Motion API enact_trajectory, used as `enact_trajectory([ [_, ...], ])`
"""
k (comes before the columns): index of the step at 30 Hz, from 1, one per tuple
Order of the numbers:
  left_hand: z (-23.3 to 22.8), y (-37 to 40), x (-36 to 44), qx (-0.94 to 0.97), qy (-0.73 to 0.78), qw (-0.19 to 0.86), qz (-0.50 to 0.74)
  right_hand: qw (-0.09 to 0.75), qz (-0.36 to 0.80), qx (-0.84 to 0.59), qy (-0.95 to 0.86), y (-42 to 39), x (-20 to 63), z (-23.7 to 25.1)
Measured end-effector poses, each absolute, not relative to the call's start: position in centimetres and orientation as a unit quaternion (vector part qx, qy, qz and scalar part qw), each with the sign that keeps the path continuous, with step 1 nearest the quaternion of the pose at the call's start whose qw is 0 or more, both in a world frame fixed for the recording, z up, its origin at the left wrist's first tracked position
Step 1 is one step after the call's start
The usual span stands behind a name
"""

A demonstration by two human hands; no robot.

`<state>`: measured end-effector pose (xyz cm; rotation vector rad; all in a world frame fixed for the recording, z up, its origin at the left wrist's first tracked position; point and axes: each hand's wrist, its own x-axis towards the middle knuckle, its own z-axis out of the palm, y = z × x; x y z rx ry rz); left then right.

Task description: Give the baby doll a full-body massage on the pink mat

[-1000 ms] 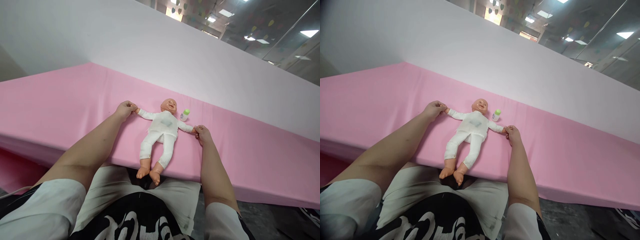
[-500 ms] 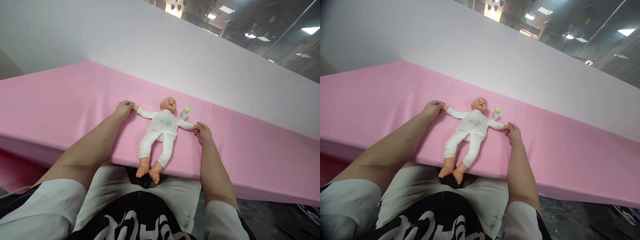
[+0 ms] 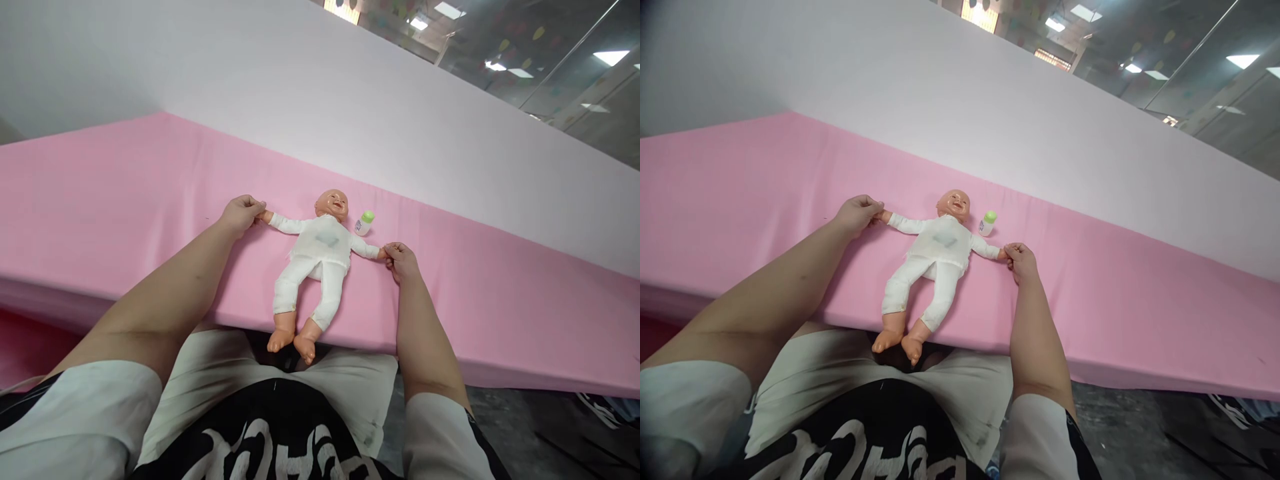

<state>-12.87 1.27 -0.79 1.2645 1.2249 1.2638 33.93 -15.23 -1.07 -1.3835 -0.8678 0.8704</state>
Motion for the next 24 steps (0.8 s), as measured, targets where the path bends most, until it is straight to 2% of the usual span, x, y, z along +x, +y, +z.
enact_trajectory([
  [11,-1.0,1.8,-12.7,0.49,0.519,0.472,0.517,0.603,0.345,-0.624,-0.358,-14.6,34.4,-1.7],
  [19,-1.2,1.8,-12.9,0.47,0.467,0.522,0.537,0.623,0.404,-0.567,-0.357,-15.0,34.4,-1.3],
  [24,-1.1,0.9,-12.3,0.503,0.405,0.573,0.505,0.636,0.423,-0.528,-0.372,-15.4,33.4,-0.6],
])
